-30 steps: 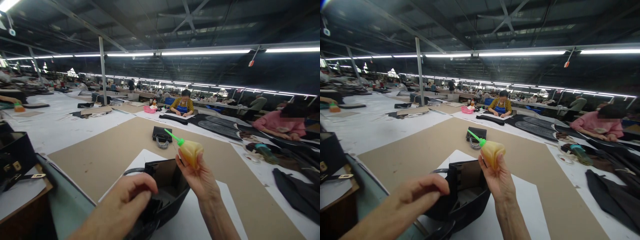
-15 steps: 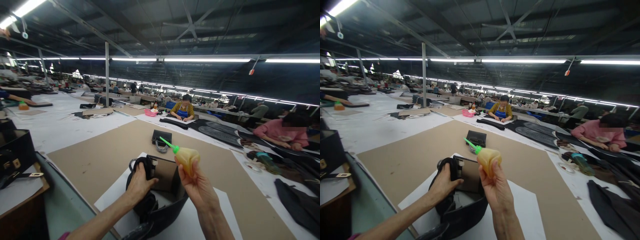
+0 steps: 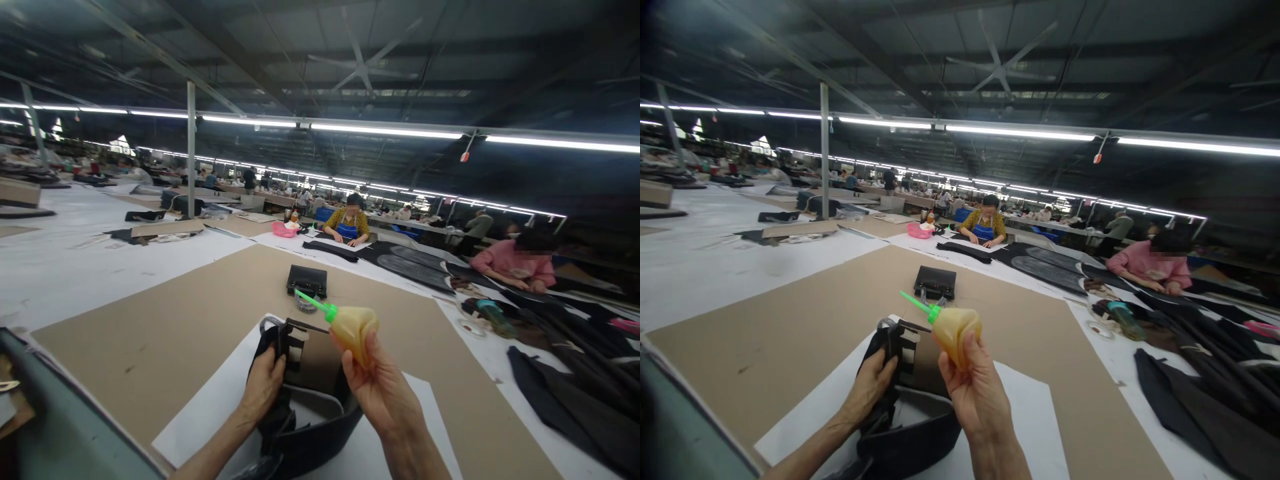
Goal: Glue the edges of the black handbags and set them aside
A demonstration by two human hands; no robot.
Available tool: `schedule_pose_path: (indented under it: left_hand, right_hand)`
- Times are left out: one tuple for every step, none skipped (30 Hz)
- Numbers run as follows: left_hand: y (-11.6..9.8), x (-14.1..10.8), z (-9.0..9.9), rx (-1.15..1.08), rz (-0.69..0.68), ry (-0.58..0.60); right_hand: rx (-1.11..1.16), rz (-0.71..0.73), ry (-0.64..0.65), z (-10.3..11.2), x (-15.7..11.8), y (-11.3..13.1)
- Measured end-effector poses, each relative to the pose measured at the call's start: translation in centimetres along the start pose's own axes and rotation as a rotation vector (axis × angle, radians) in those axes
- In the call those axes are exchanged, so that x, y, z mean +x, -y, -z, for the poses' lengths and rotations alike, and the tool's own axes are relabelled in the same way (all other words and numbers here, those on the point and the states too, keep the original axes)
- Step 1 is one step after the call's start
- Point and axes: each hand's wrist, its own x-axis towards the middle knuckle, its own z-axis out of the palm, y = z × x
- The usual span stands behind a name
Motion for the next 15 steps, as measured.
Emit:
schedule_pose_path:
  left_hand:
    - [-0.2,0.1,0.3,-0.067,-0.005,0.018]
    - [-0.7,0.2,0.7,-0.123,-0.006,0.036]
    - [-1.2,0.4,1.2,-0.161,0.0,0.051]
    - [-1.9,0.7,1.8,-0.178,0.008,0.065]
    - [-2.7,1.1,2.6,-0.179,0.011,0.081]
    - [-3.5,1.6,3.4,-0.164,0.005,0.107]
    - [-4.4,2.1,4.3,-0.141,-0.008,0.144]
    - [-5.3,2.7,5.3,-0.12,-0.026,0.196]
    - [-6.2,3.3,6.3,-0.1,-0.037,0.263]
    - [-7.1,3.9,7.3,-0.084,-0.031,0.331]
    - [-7.8,4.3,8.3,-0.07,-0.02,0.4]
    - [-8.5,4.7,9.3,-0.059,-0.007,0.466]
    - [-9.1,5.0,10.2,-0.051,0.006,0.525]
    - [-9.5,5.1,11.0,-0.037,0.018,0.572]
    - [-9.8,5.0,11.7,-0.02,0.035,0.606]
  right_hand:
    - [0.001,0.001,0.0,0.0,-0.2,0.0]
    - [0.002,0.006,0.0,0.0,-0.4,0.0]
    - [0.002,0.014,0.0,0.0,-0.6,0.0]
    - [0.002,0.023,0.0,0.0,-0.8,0.1]
    - [0.0,0.034,0.0,0.0,-1.1,0.1]
    - [-0.002,0.039,-0.004,0.0,-1.3,0.3]
    - [-0.001,0.041,-0.012,0.0,-1.7,0.4]
    - [0.003,0.037,-0.024,0.1,-2.0,0.6]
    - [0.01,0.032,-0.035,0.2,-2.4,0.9]
    - [0.016,0.026,-0.04,0.3,-2.9,1.1]
    - [0.02,0.021,-0.036,0.5,-3.4,1.3]
    - [0.018,0.019,-0.017,0.7,-3.9,1.5]
    - [0.008,0.016,0.012,0.9,-4.4,1.6]
    - [-0.009,0.01,0.042,1.1,-4.9,1.7]
    - [-0.026,0.003,0.066,1.3,-5.4,1.7]
